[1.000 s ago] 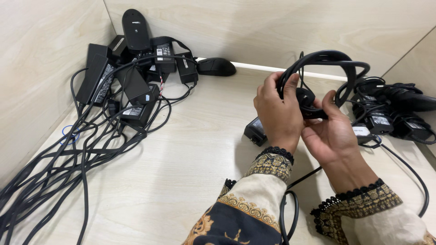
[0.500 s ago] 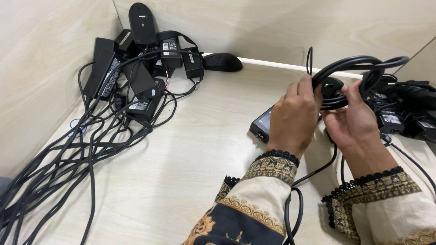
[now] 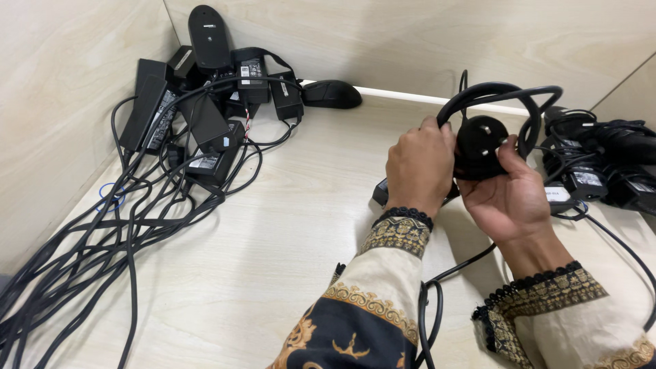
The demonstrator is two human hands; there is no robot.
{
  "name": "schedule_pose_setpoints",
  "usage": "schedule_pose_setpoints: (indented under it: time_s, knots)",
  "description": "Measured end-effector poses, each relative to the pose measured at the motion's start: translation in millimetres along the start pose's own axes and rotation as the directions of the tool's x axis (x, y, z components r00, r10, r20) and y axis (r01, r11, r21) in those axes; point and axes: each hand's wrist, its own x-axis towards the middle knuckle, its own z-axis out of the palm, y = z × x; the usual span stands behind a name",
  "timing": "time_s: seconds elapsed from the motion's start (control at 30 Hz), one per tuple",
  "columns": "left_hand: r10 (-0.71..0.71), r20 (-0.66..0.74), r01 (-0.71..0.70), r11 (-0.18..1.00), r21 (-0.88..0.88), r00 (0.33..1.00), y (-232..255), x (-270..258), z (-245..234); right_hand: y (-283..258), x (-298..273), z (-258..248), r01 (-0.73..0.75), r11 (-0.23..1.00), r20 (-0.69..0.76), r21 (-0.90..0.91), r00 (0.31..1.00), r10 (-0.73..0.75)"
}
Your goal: The person sits on the floor and handles several black power adapters and cables on a light-colored surface. They pick up each adapter, coil its cable, and place it into a pile on the right side of the frame.
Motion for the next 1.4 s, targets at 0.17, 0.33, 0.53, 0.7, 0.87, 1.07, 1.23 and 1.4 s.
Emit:
schedule_pose_setpoints:
  time_s: [0.17,0.33,0.53,0.7,0.87,1.07,1.23,1.4]
  knots:
    - [-0.108,0.059,0.118,0.973,-0.199,0.992,-9,-6,3,-11,6,-6,-0.12,0.993,-0.006,-0.011,0.993,0.12]
    - [-0.176,0.096,0.193,0.957,-0.218,0.98,-13,-10,14,-26,17,-16,-0.179,0.984,0.251,0.023,0.953,0.167]
    - [-0.324,0.066,0.324,0.864,-0.385,0.944,-8,-13,10,-36,20,1,-0.174,0.914,0.003,-0.366,0.982,0.188]
    - [-0.184,0.006,0.17,0.899,-0.403,0.983,2,-2,0,-33,12,5,-0.257,0.899,-0.123,-0.353,0.966,0.228]
    - [-0.2,0.085,0.217,0.871,-0.441,0.976,4,3,14,-30,19,-11,-0.039,0.875,-0.154,-0.483,0.987,-0.041]
    - [-0.273,0.29,0.383,0.806,-0.452,0.917,15,9,38,-55,15,-24,0.083,0.769,-0.146,-0.634,0.964,-0.224]
    - [-0.301,0.528,0.607,0.444,-0.66,0.794,28,23,82,-83,19,-53,0.129,0.807,-0.148,-0.576,0.955,-0.258]
    - [-0.248,0.641,0.683,0.153,-0.714,0.726,50,45,151,-129,35,-101,0.168,0.782,-0.121,-0.599,0.947,-0.296]
